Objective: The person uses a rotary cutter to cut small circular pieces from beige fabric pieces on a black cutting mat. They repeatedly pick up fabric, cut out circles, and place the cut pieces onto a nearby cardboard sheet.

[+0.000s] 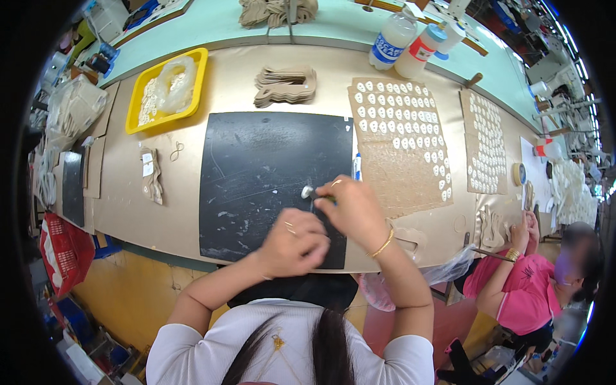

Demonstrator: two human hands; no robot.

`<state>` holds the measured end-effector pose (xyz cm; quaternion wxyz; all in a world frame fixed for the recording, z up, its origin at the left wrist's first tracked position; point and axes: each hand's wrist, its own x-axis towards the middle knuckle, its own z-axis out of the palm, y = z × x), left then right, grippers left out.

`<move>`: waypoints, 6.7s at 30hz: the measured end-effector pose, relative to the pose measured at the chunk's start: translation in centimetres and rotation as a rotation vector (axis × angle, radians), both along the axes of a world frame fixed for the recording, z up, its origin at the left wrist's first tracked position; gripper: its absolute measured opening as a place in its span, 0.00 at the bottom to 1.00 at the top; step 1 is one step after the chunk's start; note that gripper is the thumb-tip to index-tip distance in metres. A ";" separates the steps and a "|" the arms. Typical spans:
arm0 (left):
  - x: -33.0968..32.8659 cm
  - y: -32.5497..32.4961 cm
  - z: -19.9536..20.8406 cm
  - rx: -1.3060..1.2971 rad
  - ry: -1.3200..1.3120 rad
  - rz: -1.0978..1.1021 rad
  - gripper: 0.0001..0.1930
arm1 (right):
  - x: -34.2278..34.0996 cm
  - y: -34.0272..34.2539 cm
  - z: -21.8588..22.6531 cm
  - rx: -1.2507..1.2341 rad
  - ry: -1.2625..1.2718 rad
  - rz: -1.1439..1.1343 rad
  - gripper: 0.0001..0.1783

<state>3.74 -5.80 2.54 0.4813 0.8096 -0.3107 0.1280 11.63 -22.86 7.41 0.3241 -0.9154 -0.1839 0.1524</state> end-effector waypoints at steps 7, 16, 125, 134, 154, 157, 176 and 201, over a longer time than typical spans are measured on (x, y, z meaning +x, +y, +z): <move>10.4 10.3 0.3 0.167 0.020 0.567 0.09 | -4.9 6.5 -0.2 -0.151 -0.053 0.043 0.10; 22.8 11.5 -4.5 0.372 0.119 0.632 0.14 | -4.7 6.2 -0.6 -0.097 -0.017 0.054 0.14; -3.7 7.3 -1.9 0.334 0.200 0.377 0.15 | 0.7 4.8 -4.1 0.076 0.173 0.100 0.15; -3.7 7.3 -1.9 0.397 0.196 0.359 0.21 | 0.7 5.1 -3.9 0.039 0.161 0.109 0.15; -3.1 6.4 -1.0 0.577 0.156 0.364 0.26 | 0.7 4.5 -3.6 0.030 0.108 0.116 0.17; -3.1 6.3 -1.0 0.586 0.143 0.369 0.26 | 0.8 4.3 -3.4 -0.016 0.115 0.105 0.17; -3.0 6.3 -0.8 0.610 0.101 0.368 0.22 | 0.6 4.8 -3.7 -0.050 0.080 0.078 0.15; -2.7 6.3 -0.9 0.604 0.102 0.345 0.25 | 1.2 5.1 -3.5 -0.130 0.116 0.140 0.18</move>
